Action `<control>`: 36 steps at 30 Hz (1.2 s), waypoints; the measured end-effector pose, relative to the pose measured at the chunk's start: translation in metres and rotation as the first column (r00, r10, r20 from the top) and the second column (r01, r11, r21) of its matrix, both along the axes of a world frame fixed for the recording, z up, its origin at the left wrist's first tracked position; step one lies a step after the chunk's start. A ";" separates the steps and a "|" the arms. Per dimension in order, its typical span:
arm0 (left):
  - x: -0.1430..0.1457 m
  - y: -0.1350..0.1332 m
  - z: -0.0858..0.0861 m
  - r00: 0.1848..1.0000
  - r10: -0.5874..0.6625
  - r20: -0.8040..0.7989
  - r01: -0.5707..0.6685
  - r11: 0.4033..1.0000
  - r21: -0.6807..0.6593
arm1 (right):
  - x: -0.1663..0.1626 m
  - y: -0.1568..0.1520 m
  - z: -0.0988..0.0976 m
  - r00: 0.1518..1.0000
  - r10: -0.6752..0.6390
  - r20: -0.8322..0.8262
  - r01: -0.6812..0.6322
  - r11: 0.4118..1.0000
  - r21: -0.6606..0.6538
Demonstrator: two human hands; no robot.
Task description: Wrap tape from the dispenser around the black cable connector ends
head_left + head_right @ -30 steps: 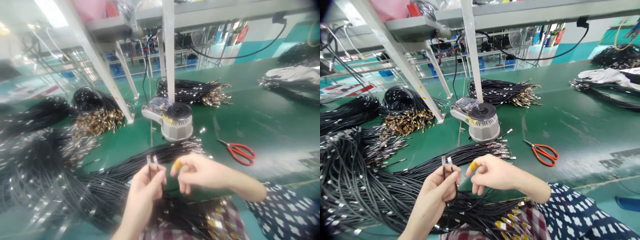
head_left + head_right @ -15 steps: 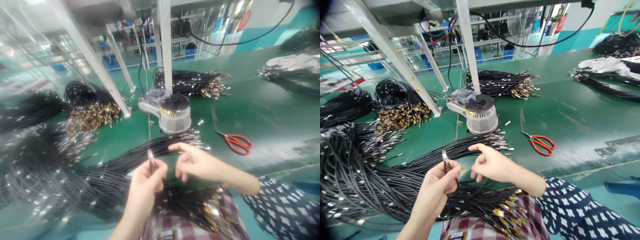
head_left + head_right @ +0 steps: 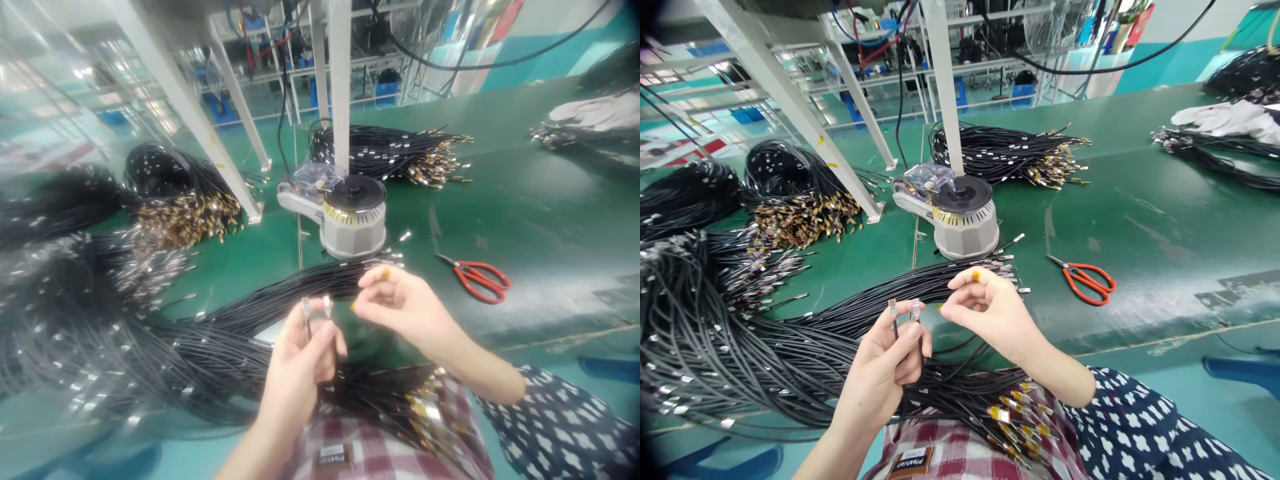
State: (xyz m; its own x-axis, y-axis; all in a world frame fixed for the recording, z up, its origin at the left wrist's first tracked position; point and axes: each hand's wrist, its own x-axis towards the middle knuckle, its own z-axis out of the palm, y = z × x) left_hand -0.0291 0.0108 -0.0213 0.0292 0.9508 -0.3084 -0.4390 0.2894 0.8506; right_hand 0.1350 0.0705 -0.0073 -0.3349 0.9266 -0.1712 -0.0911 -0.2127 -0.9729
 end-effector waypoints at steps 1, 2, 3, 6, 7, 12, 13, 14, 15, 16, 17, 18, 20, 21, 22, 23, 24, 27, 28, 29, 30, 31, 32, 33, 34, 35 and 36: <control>0.000 0.000 0.000 1.000 -0.006 0.000 0.006 1.000 -0.002 | 0.001 0.000 0.002 1.000 0.031 0.002 -0.031 0.999 0.010; 0.000 -0.001 0.001 1.000 -0.016 0.002 0.016 1.000 -0.005 | 0.001 0.000 0.003 0.998 0.062 0.013 -0.062 0.998 0.021; 0.000 -0.001 0.001 1.000 -0.025 0.003 0.025 1.000 -0.009 | 0.001 0.000 0.004 0.996 0.090 0.031 -0.091 0.995 0.032; 0.000 -0.001 0.003 0.999 -0.034 0.002 0.034 0.999 -0.031 | -0.003 -0.001 0.005 0.989 0.130 0.074 -0.134 0.989 0.059; 0.000 -0.001 0.003 1.000 -0.030 0.000 0.030 0.999 -0.036 | -0.004 -0.001 0.005 0.987 0.139 0.081 -0.145 0.987 0.064; 0.002 -0.003 0.003 1.000 -0.015 -0.015 0.014 0.999 -0.045 | -0.005 -0.001 0.010 0.982 0.142 0.124 -0.153 0.985 0.084; 0.002 -0.003 0.003 1.000 -0.011 -0.023 0.010 0.999 -0.043 | -0.005 -0.001 0.011 0.982 0.135 0.135 -0.147 0.985 0.089; 0.002 -0.003 0.004 0.999 -0.008 -0.032 0.006 0.999 -0.040 | -0.005 -0.001 0.013 0.981 0.128 0.144 -0.143 0.985 0.094; 0.002 -0.003 0.004 0.999 -0.004 -0.041 0.002 0.999 -0.036 | -0.005 -0.001 0.014 0.981 0.123 0.151 -0.139 0.985 0.100; 0.002 -0.004 0.004 0.999 -0.002 -0.049 0.000 0.999 -0.032 | -0.005 -0.001 0.015 0.980 0.118 0.158 -0.136 0.985 0.108; 0.002 -0.004 0.005 0.998 -0.001 -0.056 -0.001 1.000 -0.028 | -0.005 -0.001 0.015 0.979 0.114 0.167 -0.134 0.984 0.116; 0.002 -0.004 0.005 0.998 -0.001 -0.060 -0.001 1.000 -0.026 | -0.005 -0.002 0.016 0.978 0.107 0.178 -0.130 0.984 0.125; 0.002 -0.005 0.005 0.998 -0.006 -0.062 0.004 1.000 -0.025 | -0.005 -0.002 0.016 0.975 0.096 0.201 -0.125 0.983 0.135; 0.002 -0.005 0.005 0.998 -0.008 -0.062 0.006 1.000 -0.026 | -0.004 -0.003 0.016 0.973 0.095 0.210 -0.126 0.983 0.137; 0.001 -0.005 0.005 0.998 -0.010 -0.063 0.008 1.000 -0.026 | -0.004 -0.003 0.016 0.972 0.096 0.214 -0.128 0.982 0.136; 0.001 -0.005 0.004 0.998 -0.010 -0.064 0.009 1.000 -0.024 | -0.004 -0.003 0.016 0.972 0.098 0.216 -0.129 0.982 0.134; 0.001 -0.005 0.004 0.998 -0.011 -0.067 0.010 1.000 -0.022 | -0.004 -0.002 0.016 0.972 0.099 0.214 -0.130 0.983 0.132; 0.002 -0.005 0.004 0.997 -0.013 -0.078 0.012 1.000 -0.016 | -0.006 -0.002 0.016 0.977 0.095 0.191 -0.120 0.985 0.124; 0.002 -0.005 0.004 0.997 -0.015 -0.081 0.014 1.000 -0.014 | -0.006 -0.003 0.016 0.979 0.094 0.181 -0.116 0.986 0.120; 0.002 -0.005 0.004 0.996 -0.017 -0.085 0.016 1.000 -0.014 | -0.007 -0.003 0.016 0.980 0.092 0.174 -0.114 0.986 0.120; 0.002 -0.006 0.004 0.996 -0.017 -0.091 0.015 1.000 -0.014 | -0.007 -0.004 0.016 0.981 0.092 0.172 -0.114 0.986 0.121; 0.002 -0.006 0.004 0.995 -0.015 -0.097 0.014 1.000 -0.012 | -0.007 -0.004 0.016 0.981 0.090 0.174 -0.113 0.986 0.125; 0.002 -0.006 0.004 0.995 -0.014 -0.103 0.013 1.000 -0.011 | -0.007 -0.005 0.016 0.980 0.087 0.178 -0.111 0.985 0.130; 0.002 -0.006 0.004 0.994 -0.012 -0.108 0.011 1.000 -0.011 | -0.007 -0.006 0.016 0.980 0.083 0.181 -0.108 0.985 0.133; 0.002 -0.007 0.004 0.994 -0.011 -0.110 0.010 1.000 -0.010 | -0.007 -0.007 0.016 0.980 0.079 0.183 -0.104 0.986 0.133; 0.002 -0.007 0.003 0.994 -0.009 -0.111 0.008 1.000 -0.010 | -0.007 -0.007 0.015 0.980 0.077 0.184 -0.101 0.986 0.129; 0.002 -0.008 0.003 0.994 -0.007 -0.112 0.006 1.000 -0.010 | -0.007 -0.007 0.015 0.980 0.075 0.184 -0.099 0.987 0.124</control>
